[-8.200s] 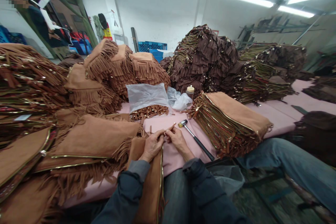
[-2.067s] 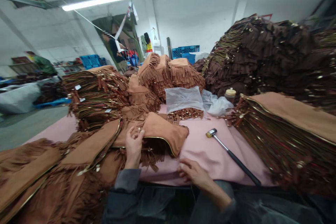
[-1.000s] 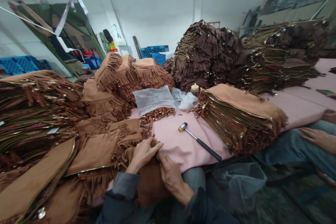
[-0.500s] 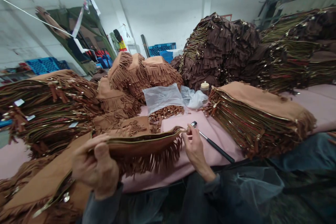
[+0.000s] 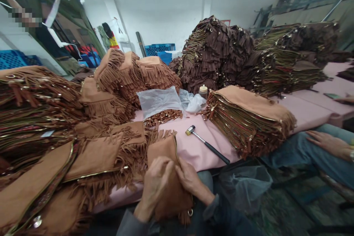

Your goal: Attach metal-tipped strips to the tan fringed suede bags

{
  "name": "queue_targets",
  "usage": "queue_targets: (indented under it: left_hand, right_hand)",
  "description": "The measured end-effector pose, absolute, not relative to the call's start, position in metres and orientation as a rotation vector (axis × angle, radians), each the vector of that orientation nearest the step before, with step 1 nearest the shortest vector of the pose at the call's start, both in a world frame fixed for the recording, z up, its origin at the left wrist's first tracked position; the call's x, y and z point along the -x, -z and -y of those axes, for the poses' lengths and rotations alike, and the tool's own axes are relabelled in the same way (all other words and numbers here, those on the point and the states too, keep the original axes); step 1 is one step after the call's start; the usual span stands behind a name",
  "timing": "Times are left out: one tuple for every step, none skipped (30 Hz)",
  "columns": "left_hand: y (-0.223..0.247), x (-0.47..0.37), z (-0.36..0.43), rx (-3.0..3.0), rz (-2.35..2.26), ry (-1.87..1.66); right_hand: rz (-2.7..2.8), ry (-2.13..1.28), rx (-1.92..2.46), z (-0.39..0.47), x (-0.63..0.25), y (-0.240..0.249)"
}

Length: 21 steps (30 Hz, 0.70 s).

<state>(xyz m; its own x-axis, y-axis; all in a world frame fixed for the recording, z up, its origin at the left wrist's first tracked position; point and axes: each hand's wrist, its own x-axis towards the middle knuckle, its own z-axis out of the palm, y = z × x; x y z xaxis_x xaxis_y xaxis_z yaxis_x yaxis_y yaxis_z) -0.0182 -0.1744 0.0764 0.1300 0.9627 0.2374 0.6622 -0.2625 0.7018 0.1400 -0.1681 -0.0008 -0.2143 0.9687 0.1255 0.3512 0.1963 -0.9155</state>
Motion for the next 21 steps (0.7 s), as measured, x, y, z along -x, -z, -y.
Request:
queue_targets:
  left_hand:
    - [-0.084,0.023,0.154,-2.015,-1.642,-1.011]
    - [-0.089,0.027,0.133,-2.052,-1.689,-1.036]
    - [-0.092,0.030,0.112,-2.070,-1.711,-1.034]
    - [-0.093,0.031,0.093,-2.076,-1.675,-0.989]
    - [-0.092,0.031,0.076,-2.058,-1.591,-0.920]
    - [-0.090,0.030,0.063,-2.013,-1.479,-0.854]
    - [-0.087,0.028,0.054,-1.943,-1.355,-0.800]
    - [-0.084,0.025,0.047,-1.844,-1.243,-0.772]
    - [-0.081,0.023,0.044,-1.727,-1.148,-0.769]
    - [-0.078,0.022,0.043,-1.609,-1.083,-0.791]
    - [-0.075,0.021,0.044,-1.500,-1.047,-0.832]
    - [-0.072,0.022,0.044,-1.413,-1.031,-0.884]
    - [-0.069,0.023,0.045,-1.355,-1.034,-0.943]
    - [-0.065,0.024,0.044,-1.323,-1.049,-1.009]
    - [-0.062,0.026,0.043,-1.306,-1.072,-1.074]
    - [-0.057,0.027,0.040,-1.295,-1.096,-1.129]
    - [-0.052,0.029,0.037,-1.292,-1.118,-1.167]
    - [-0.047,0.029,0.034,-1.303,-1.142,-1.192]
    - [-0.041,0.030,0.030,-1.323,-1.163,-1.209]
    - [-0.036,0.031,0.027,-1.353,-1.178,-1.216]
    - [-0.032,0.031,0.024,-1.384,-1.188,-1.220]
  right_hand:
    - [1.731,-0.979,1.244,0.168,-0.140,0.000]
    - [1.753,-0.949,1.241,0.169,-0.140,0.000]
    - [1.773,-0.923,1.248,0.170,-0.139,0.000]
    - [1.794,-0.894,1.267,0.171,-0.139,0.000]
    - [1.818,-0.872,1.296,0.172,-0.138,0.001]
    - [1.842,-0.856,1.330,0.174,-0.138,0.002]
    - [1.864,-0.844,1.364,0.175,-0.138,0.003]
    - [1.882,-0.836,1.389,0.175,-0.139,0.003]
    - [1.891,-0.830,1.401,0.175,-0.140,0.003]
    - [1.887,-0.826,1.397,0.175,-0.140,0.003]
    - [1.865,-0.819,1.385,0.174,-0.141,0.002]
    - [1.831,-0.813,1.366,0.172,-0.140,0.001]
    - [1.793,-0.809,1.343,0.171,-0.139,-0.001]
    - [1.761,-0.807,1.323,0.169,-0.138,-0.002]
    - [1.740,-0.809,1.312,0.167,-0.136,-0.004]
    - [1.741,-0.820,1.309,0.165,-0.134,-0.006]
    - [1.764,-0.842,1.311,0.162,-0.133,-0.008]
    - [1.808,-0.871,1.323,0.159,-0.132,-0.009]
    - [1.865,-0.897,1.344,0.155,-0.132,-0.012]
    - [1.929,-0.910,1.373,0.150,-0.134,-0.014]
    - [1.985,-0.903,1.412,0.143,-0.137,-0.017]
